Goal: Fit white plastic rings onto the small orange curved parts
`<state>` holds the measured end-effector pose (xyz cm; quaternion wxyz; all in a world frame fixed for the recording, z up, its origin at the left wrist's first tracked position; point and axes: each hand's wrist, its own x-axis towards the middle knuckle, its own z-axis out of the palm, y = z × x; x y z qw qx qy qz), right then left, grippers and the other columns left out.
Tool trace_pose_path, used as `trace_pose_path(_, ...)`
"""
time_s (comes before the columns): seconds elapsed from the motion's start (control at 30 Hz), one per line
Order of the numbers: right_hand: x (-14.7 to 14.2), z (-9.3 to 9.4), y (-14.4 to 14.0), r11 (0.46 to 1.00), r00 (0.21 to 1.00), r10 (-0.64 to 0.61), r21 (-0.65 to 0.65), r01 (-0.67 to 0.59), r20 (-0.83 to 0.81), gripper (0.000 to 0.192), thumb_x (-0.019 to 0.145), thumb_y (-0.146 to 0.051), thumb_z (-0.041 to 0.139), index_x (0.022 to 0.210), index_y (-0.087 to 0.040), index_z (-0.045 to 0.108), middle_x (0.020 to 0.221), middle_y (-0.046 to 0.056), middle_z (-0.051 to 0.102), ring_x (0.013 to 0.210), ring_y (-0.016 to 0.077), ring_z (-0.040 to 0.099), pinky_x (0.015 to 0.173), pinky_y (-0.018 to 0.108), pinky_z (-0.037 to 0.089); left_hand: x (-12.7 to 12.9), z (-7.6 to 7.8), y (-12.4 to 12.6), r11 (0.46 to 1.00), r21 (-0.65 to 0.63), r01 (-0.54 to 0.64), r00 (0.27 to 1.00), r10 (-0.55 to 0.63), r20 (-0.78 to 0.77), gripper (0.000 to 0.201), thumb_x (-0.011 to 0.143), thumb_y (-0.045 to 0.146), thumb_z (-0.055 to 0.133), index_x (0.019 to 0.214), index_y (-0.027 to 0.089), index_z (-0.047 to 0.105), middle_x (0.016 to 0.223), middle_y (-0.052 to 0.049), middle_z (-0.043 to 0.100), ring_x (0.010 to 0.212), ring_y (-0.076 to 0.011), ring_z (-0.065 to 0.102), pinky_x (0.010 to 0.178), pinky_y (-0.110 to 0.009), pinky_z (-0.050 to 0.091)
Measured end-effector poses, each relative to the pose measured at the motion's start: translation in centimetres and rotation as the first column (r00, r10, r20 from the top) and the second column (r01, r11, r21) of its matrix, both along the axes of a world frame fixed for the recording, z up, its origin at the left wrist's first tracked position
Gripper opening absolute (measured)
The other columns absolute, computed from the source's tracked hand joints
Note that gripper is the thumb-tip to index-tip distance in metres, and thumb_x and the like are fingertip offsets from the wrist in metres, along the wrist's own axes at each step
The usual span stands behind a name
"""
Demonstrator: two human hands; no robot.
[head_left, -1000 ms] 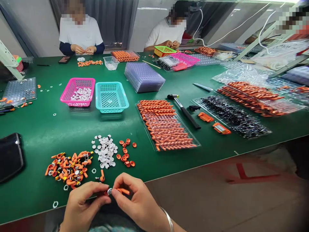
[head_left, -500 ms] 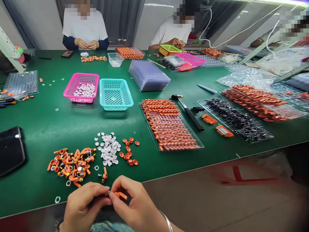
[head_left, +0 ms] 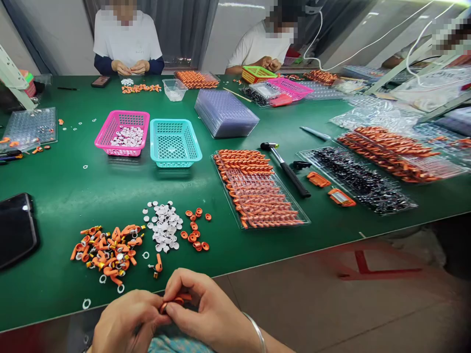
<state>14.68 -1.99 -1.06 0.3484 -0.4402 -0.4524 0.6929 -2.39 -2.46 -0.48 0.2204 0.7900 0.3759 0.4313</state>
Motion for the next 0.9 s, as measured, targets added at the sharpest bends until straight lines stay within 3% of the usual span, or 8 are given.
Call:
trace_pose_path(0.13,-0.4,-0.5,-0.4,0.999,0.998,-0.002,-0.041,-0.001,-0.061,0.011,0.065,-0.012,0.061,0.067,-0.018,0.053,0.066,-0.004,0.054,0.060,0.0093,0.047,0.052,0.019,0.037,-0.1,0.0,-0.2,0.999,0.018,0.026,0.998,-0.025,-0.063,0.020,0.093,0.014,0.053,0.076,0.024,0.056,0.072,0.003,0.075,0.060,-0.0103,0.073,0.060,-0.014,0.056)
trace_pose_path(0.2,-0.4,-0.5,-0.5,0.999,0.998,-0.032,-0.042,0.030,-0.048,0.012,0.064,-0.012,0.062,0.066,-0.018,0.052,0.065,-0.004,0.053,0.060,0.0093,0.046,0.053,0.020,0.037,-0.2,-0.3,-0.4,1.000,0.000,0.014,1.000,-0.014,-0.017,0.017,0.091,0.016,0.058,0.077,0.025,0.058,0.074,0.003,0.076,0.060,-0.0114,0.073,0.060,-0.015,0.057)
trace_pose_path(0.27,-0.4,-0.3,-0.5,0.996,0.997,-0.065,-0.067,0.063,-0.041,0.014,0.065,-0.016,0.064,0.066,-0.018,0.051,0.065,-0.004,0.053,0.060,0.0092,0.046,0.054,0.020,0.037,-0.4,-0.7,-0.6,0.997,-0.062,-0.034,0.997,0.038,0.065,0.009,0.086,0.021,0.068,0.082,0.025,0.061,0.075,0.004,0.077,0.061,-0.0125,0.074,0.062,-0.016,0.059)
trace_pose_path(0.33,-0.3,-0.2,-0.4,0.991,0.996,-0.069,-0.120,0.062,-0.056,0.017,0.067,-0.022,0.068,0.068,-0.018,0.052,0.064,-0.004,0.053,0.058,0.0087,0.046,0.054,0.021,0.038,-0.6,-1.1,-0.6,0.982,-0.175,-0.072,0.989,0.094,0.116,0.017,0.079,0.027,0.076,0.092,0.026,0.065,0.076,0.003,0.078,0.062,-0.0139,0.075,0.063,-0.017,0.060)
trace_pose_path(0.5,0.0,0.2,0.1,0.978,0.990,-0.038,-0.210,0.009,-0.137,0.029,0.070,-0.036,0.074,0.076,-0.016,0.054,0.064,-0.005,0.055,0.055,0.0083,0.052,0.056,0.022,0.041,-0.6,-1.2,0.1,0.878,-0.476,0.055,0.968,0.070,0.241,0.011,0.076,0.021,0.078,0.086,0.026,0.075,0.072,0.002,0.078,0.058,-0.0150,0.074,0.056,-0.015,0.059)
trace_pose_path(0.67,-0.1,0.5,0.3,0.973,0.984,-0.033,-0.229,-0.008,-0.175,0.036,0.068,-0.042,0.078,0.078,-0.015,0.056,0.067,-0.003,0.058,0.056,0.0080,0.053,0.057,0.022,0.043,-0.3,-1.1,0.5,0.784,-0.613,0.097,0.915,0.173,0.365,0.009,0.071,0.019,0.081,0.077,0.024,0.078,0.067,0.001,0.077,0.056,-0.0149,0.073,0.054,-0.014,0.058)
trace_pose_path(0.77,0.0,0.3,0.3,0.973,0.982,-0.031,-0.229,-0.012,-0.185,0.040,0.067,-0.048,0.079,0.078,-0.015,0.058,0.068,-0.003,0.059,0.056,0.0080,0.053,0.057,0.023,0.043,-0.2,-1.2,0.5,0.793,-0.605,0.074,0.913,0.189,0.360,0.007,0.071,0.021,0.081,0.076,0.023,0.078,0.067,0.000,0.076,0.056,-0.0156,0.072,0.053,-0.016,0.058)
trace_pose_path(0.9,0.0,-0.1,0.3,0.974,0.978,-0.035,-0.226,-0.014,-0.208,0.047,0.066,-0.056,0.078,0.077,-0.014,0.059,0.067,-0.002,0.060,0.056,0.0080,0.054,0.058,0.023,0.043,-0.3,-1.1,0.5,0.859,-0.511,0.026,0.943,0.149,0.299,0.006,0.073,0.026,0.080,0.076,0.024,0.077,0.065,0.001,0.072,0.055,-0.0141,0.068,0.053,-0.016,0.055)
